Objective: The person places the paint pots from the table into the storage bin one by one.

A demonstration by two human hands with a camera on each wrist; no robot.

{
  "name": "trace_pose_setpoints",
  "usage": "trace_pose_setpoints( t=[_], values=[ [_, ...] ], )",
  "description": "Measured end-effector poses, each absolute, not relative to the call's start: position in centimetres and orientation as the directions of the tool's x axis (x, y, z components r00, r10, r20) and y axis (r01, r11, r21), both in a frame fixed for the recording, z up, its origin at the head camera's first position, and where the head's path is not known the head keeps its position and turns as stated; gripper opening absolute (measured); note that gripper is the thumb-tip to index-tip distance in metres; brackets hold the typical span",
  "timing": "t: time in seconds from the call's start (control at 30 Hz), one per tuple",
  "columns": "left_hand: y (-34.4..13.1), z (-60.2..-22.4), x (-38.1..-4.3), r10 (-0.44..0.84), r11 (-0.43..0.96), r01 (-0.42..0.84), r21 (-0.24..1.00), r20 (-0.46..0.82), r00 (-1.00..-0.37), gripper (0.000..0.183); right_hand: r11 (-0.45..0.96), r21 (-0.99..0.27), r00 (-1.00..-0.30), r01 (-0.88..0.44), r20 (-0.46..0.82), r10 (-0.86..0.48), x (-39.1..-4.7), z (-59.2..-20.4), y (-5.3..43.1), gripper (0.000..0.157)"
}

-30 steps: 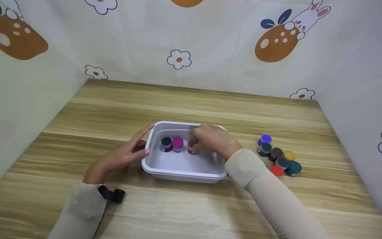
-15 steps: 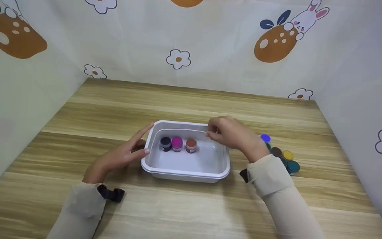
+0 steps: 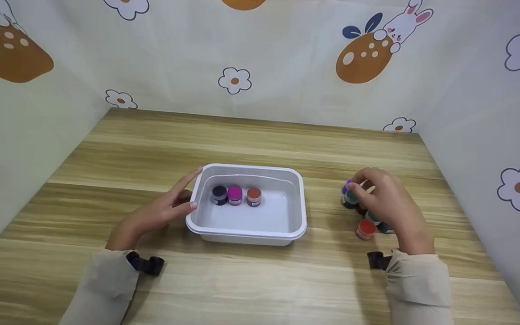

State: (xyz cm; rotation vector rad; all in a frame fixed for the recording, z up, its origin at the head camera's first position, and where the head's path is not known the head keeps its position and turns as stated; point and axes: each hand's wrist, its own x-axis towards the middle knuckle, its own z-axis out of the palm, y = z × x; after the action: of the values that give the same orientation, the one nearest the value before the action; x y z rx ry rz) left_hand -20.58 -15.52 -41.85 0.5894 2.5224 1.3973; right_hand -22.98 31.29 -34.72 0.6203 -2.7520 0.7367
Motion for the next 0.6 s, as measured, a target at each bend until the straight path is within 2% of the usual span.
trace_pose_setpoints(
  t=[0.17, 0.33, 0.6],
  values=[
    [-15.5, -41.9, -20.7, 0.454, 0.449, 0.253, 0.857, 0.025, -0.891, 0.082, 0.802, -0.475, -0.926, -0.362, 0.280, -0.252, -22.3, -36.7, 33.7, 0.015],
    [-15.4, -41.9, -20.7, 0.457, 0.449, 0.248, 0.859, 0.017, -0.889, 0.083, 0.785, -0.513, -0.935, -0.347, 0.250, -0.251, -22.8, -38.4, 34.6, 0.019],
    [-15.5, -41.8, -20.6, 0.431, 0.486, 0.219, 0.846, -0.014, -0.902, 0.082, 0.815, -0.494, -0.953, -0.302, 0.165, -0.254, -23.9, -38.9, 34.3, 0.033]
  ],
)
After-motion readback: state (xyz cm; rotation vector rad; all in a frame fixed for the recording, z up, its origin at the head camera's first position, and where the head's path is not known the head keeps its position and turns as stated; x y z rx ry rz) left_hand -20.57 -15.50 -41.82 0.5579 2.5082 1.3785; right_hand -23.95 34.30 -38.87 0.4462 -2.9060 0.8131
